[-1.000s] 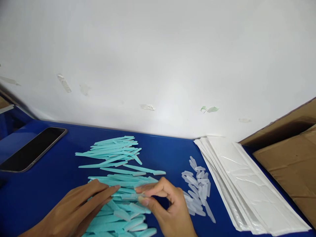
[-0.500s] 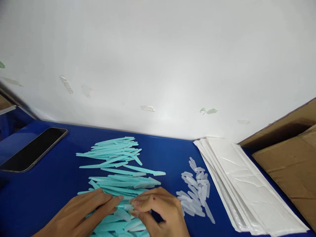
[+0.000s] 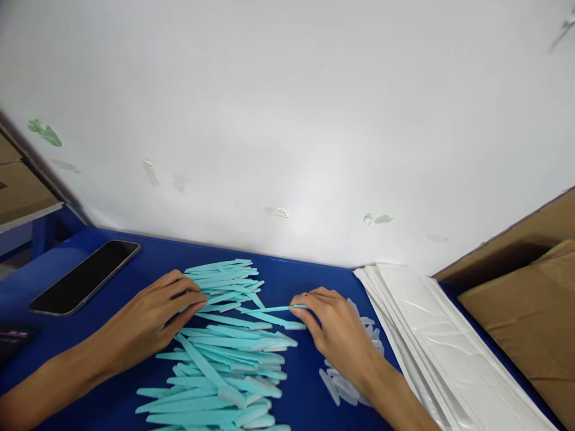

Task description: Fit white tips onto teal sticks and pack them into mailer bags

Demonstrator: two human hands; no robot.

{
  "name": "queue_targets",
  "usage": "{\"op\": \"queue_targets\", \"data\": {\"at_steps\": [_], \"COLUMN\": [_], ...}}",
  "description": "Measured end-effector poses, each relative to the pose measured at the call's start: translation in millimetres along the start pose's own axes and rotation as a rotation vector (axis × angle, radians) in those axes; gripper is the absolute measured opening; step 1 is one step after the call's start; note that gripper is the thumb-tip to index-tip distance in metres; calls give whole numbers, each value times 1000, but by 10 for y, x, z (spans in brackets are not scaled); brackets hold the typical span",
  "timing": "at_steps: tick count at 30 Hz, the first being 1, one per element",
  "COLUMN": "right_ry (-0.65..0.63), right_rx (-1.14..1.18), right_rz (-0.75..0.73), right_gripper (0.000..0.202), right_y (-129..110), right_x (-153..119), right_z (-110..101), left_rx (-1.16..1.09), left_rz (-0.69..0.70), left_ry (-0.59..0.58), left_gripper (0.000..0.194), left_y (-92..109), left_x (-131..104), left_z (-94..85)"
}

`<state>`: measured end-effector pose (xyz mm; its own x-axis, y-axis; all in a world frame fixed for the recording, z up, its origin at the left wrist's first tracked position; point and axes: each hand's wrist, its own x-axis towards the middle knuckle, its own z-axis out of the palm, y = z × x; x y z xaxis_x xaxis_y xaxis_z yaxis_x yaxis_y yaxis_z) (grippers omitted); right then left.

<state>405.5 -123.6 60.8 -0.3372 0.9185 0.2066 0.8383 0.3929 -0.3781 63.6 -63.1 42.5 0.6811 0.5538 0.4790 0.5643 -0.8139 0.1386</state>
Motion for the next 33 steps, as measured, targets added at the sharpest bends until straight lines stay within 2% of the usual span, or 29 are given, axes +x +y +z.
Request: {"op": "queue_targets", "data": {"at_steps": [4,8,14,26,33], "right_ry": [-87,-98,-155,-244,-239], "right_rx": [-25,-15,81,92,58], "right_rz": [-17,0,-11,-10,-29], "right_gripper": [20,17,23,21,17], "right_y": [97,99,-13,-191,-220], "right_x": [63,22,-31,-69,24], "right_z": [51,138,189,189,185], "left_rx": [17,63,151,285,321], "left_rz": [-9,-15,-18,-16,-45], "left_ry": [-28,-75,-130,-160,-190], "left_gripper": [28,28,29,30,53], "left_y": [-45,-58,-131,-187,-157], "left_x": [-109,-221,-333,-371,-404], "left_z": [56,97,140,178,154]}}
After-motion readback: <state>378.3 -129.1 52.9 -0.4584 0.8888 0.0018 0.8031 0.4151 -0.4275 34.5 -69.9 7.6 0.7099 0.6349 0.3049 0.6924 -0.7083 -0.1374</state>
